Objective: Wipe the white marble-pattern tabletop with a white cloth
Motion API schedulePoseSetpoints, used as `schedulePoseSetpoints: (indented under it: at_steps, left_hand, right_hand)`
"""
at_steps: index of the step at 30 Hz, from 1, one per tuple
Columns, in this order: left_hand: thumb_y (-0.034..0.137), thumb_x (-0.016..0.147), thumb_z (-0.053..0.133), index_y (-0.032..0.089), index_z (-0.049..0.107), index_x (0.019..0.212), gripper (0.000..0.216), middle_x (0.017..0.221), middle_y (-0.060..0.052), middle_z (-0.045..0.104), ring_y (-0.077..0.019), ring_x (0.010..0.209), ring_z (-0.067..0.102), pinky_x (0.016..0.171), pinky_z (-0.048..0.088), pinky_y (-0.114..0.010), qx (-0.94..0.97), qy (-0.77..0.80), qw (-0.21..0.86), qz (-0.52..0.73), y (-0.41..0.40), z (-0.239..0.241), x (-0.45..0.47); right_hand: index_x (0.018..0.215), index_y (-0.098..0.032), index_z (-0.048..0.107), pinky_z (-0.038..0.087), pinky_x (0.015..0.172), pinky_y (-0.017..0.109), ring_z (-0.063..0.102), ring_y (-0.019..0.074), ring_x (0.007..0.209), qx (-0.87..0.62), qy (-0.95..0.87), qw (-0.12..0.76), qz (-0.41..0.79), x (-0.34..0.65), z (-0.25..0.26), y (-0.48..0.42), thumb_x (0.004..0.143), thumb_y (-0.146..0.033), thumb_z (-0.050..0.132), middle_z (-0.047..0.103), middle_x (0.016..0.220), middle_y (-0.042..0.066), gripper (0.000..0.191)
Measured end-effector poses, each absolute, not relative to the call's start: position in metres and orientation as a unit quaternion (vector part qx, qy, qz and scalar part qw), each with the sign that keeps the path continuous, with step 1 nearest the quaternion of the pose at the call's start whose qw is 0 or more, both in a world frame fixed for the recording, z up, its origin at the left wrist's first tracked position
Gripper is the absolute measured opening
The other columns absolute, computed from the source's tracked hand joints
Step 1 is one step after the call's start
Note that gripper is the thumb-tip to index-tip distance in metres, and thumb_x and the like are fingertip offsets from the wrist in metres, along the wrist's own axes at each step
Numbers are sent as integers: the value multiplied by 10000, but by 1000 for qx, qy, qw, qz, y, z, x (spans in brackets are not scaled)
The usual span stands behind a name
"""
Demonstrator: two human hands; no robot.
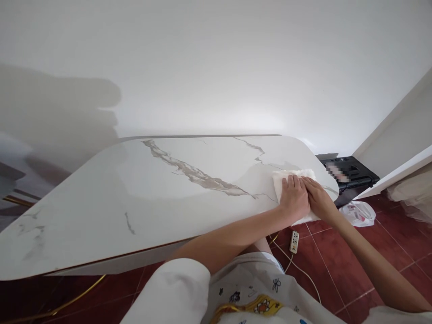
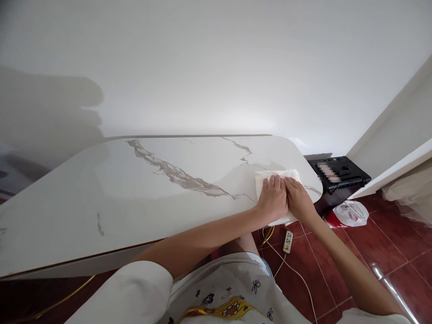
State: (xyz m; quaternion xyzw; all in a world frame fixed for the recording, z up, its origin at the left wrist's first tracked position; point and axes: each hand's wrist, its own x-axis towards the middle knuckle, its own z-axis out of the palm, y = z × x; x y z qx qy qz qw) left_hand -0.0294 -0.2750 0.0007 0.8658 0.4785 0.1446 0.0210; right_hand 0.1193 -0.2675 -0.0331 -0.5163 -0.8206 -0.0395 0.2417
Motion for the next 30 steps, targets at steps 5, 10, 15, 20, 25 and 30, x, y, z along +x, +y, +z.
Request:
schedulePoseSetpoints:
  at_steps: [5,10,15,20,25,30]
  left_hand:
    - [253,917,411,-18,464,1379,538,1384,-252,507,-353,1298,436,1116,301,-493,862,481,40,155,-243,4,-27]
    - [218,922,409,36,551,1256,405,1239,-215,579,-315,1204,481,1054,336,-443,847,495,53,186,-192,4,-32]
    - [223,943,387,60,592,1194,363,1234,-208,583,-324,1226,452,1048,320,-443,815,554,24,170,-142,10,-38]
    - [213,953,372,116,598,1190,342,1237,-154,597,-287,1205,479,1041,340,-413,780,596,40,187,-96,7,-52]
    - [227,954,368,149,622,1152,331,1232,-119,607,-257,1234,468,1066,346,-385,773,592,41,225,-54,1,-69]
    - [207,954,344,145,625,1172,360,1353,-125,564,-252,1334,413,1113,329,-380,757,603,45,248,-18,0,-81]
  right_hand:
    - [1408,-250,521,430,1107,544,550,284,1290,-498,-831,249,-3,121,-29,-232,953,-232,332,614,1373,91,494]
    - [1384,-259,536,425,1100,536,543,280,1291,-505,-828,242,8,116,-24,-177,959,-243,318,619,1365,74,478]
    - [1347,-241,567,392,1127,505,513,268,1320,-520,-826,219,19,99,-20,-117,965,-245,275,622,1357,72,482]
    - [1367,-233,562,395,1129,503,473,273,1362,-553,-811,193,8,79,-20,-67,957,-245,300,583,1415,58,487]
    - [1369,-227,568,416,1119,486,477,267,1361,-560,-806,195,-5,67,-25,-17,956,-244,309,567,1434,48,488]
    - [1368,-232,571,432,1095,512,498,290,1335,-551,-809,204,0,57,-26,22,967,-267,308,583,1414,58,481]
